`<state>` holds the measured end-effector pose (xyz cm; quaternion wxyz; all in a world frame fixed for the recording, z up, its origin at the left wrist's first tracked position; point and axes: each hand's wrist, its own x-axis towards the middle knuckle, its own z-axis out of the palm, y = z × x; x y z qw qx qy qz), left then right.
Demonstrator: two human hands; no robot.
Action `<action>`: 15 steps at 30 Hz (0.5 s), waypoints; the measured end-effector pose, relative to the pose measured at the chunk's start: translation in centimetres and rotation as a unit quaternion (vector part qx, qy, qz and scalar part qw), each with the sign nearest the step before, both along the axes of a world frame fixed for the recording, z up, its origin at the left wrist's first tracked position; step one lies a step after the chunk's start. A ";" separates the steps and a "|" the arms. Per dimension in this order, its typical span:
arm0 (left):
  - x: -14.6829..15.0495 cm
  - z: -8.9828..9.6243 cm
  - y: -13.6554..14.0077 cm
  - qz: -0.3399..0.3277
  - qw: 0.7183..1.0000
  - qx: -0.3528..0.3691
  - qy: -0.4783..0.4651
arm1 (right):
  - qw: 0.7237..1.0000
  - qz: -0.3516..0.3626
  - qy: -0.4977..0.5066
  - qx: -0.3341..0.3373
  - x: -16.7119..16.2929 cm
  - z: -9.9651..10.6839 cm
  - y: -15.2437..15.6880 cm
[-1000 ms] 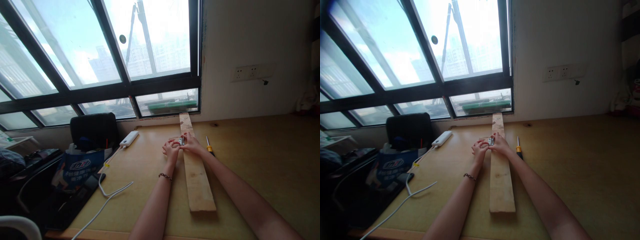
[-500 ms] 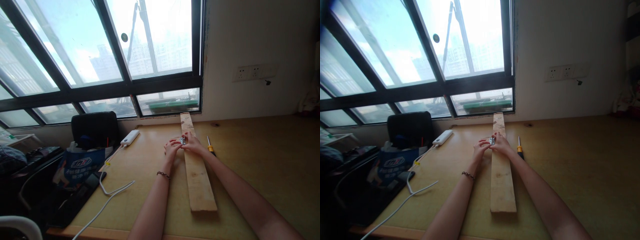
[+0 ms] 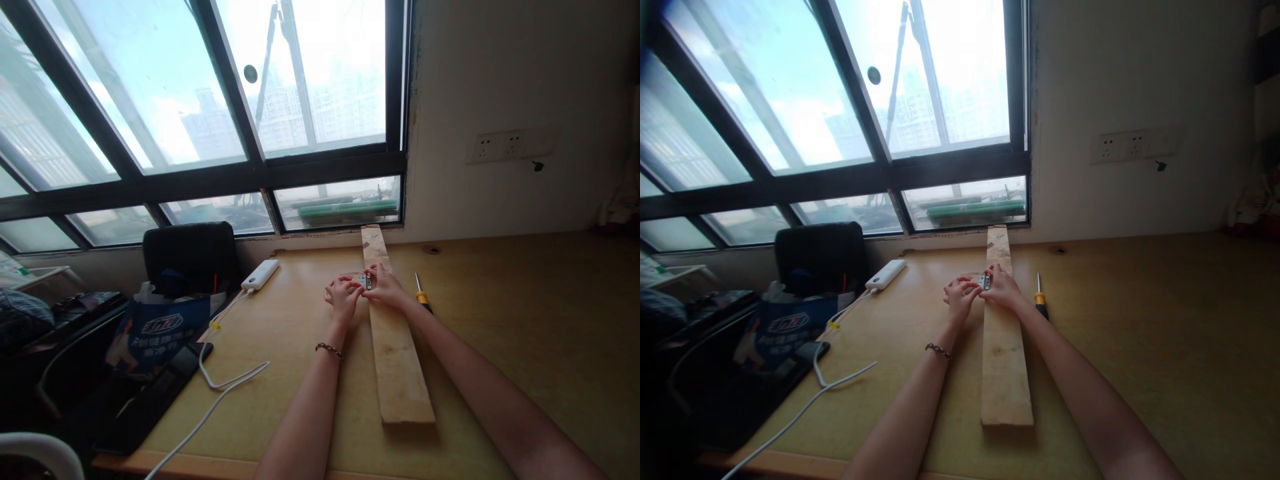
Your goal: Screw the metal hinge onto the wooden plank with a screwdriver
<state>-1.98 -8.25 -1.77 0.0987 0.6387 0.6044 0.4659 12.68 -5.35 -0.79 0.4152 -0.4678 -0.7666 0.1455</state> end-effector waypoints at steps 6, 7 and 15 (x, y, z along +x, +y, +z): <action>0.6 0.2 -0.7 0.000 0.996 0.054 0.070 | 1.000 0.002 0.002 -0.005 -0.1 0.0 0.0; 0.6 0.1 -0.7 -0.001 0.997 0.055 0.062 | 1.000 0.003 0.005 -0.008 -0.1 0.1 -0.1; 0.2 -0.5 0.2 -0.055 0.995 0.013 -0.087 | 1.000 -0.003 0.005 -0.012 -0.1 0.3 -0.3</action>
